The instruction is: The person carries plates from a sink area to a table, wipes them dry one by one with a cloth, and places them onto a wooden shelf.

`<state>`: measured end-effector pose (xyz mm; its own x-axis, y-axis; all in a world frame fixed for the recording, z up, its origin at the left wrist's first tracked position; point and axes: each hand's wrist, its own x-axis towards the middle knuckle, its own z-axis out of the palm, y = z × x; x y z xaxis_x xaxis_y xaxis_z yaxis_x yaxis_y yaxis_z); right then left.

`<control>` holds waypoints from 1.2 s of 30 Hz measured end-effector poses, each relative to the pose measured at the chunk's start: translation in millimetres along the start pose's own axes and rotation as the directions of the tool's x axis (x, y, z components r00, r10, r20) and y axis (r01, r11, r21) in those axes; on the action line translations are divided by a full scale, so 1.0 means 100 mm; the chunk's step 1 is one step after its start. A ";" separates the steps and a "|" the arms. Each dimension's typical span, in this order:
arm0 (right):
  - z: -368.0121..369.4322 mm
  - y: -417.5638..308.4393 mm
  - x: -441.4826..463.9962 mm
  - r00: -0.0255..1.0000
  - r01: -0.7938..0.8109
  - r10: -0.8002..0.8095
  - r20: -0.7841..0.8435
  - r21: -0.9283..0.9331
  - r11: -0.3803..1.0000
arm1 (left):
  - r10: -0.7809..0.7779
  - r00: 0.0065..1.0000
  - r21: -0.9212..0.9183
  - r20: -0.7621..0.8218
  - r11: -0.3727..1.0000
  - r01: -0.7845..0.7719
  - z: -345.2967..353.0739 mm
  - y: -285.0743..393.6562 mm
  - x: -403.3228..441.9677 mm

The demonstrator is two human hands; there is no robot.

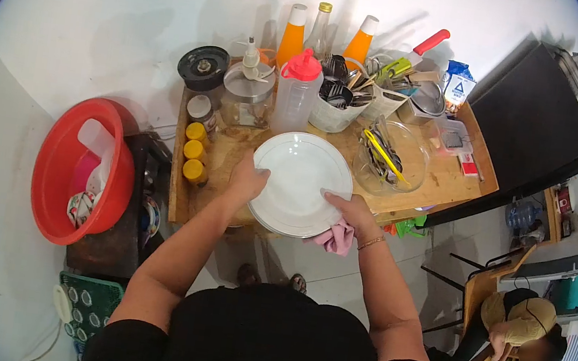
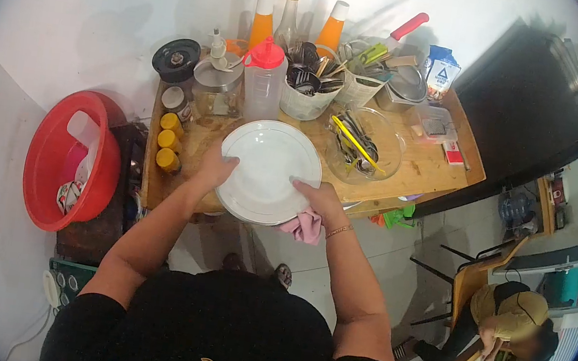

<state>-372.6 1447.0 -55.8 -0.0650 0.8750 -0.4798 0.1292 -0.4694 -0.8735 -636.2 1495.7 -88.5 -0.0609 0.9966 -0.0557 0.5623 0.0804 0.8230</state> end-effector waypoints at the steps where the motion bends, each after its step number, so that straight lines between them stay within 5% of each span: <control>1: 0.00 0.01 0.00 1.000 0.016 -0.016 0.001 0.041 0.999 | -0.006 1.000 0.000 0.001 1.000 0.006 0.00 0.03 -0.06; 3: -0.05 -0.02 -0.02 0.999 0.035 -0.036 0.000 0.084 0.996 | -0.026 0.987 0.129 -0.158 0.991 0.046 -0.07 0.19 -0.20; 6: -0.16 -0.07 -0.17 0.987 -0.154 0.144 0.070 0.173 0.973 | -0.037 0.989 0.356 -0.140 0.931 0.085 -0.25 0.46 -0.33; 10: -0.26 -0.14 -0.58 0.940 -0.032 0.027 0.341 0.008 0.999 | 0.012 0.976 0.451 -0.219 0.888 0.091 -0.24 0.48 -0.32; 12: -0.42 0.13 -0.54 0.874 0.216 -0.090 0.478 -0.215 0.952 | -0.107 0.978 0.397 -0.179 0.902 0.171 -0.26 0.45 -0.26; 16: -0.73 0.35 -0.53 0.893 0.115 0.096 0.439 -0.429 0.896 | -0.091 0.976 0.400 -0.198 0.902 0.166 -0.29 0.38 -0.17; 22: -0.90 0.33 -0.57 0.958 -0.119 0.138 0.251 -0.088 0.989 | -0.099 0.970 0.271 -0.224 0.949 0.160 -0.41 0.53 -0.12; 24: -0.88 0.24 -0.63 0.960 -0.114 0.105 0.259 0.020 0.993 | -0.200 0.967 0.069 -0.159 0.975 0.213 -0.47 0.57 -0.12; 25: -0.89 0.29 -0.60 0.960 -0.111 0.102 0.262 0.021 0.994 | -0.198 0.967 0.072 -0.163 0.975 0.212 -0.49 0.53 -0.09; 27: -0.90 0.38 -0.54 0.959 0.038 -0.027 0.281 -0.034 0.999 | -0.286 0.955 -0.439 0.084 0.849 0.293 -0.52 0.47 -0.04; 36: -0.86 -0.14 -0.91 0.936 0.122 -0.071 0.345 -0.129 0.984 | -0.267 0.962 -0.687 0.062 0.687 0.235 -0.47 0.34 -0.12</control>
<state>-283.7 1384.3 6.5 -0.4113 0.8114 -0.4153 0.2470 -0.3394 -0.9077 -654.7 1486.1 -33.0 -0.1570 0.9382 -0.3083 -0.1944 0.2767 0.9411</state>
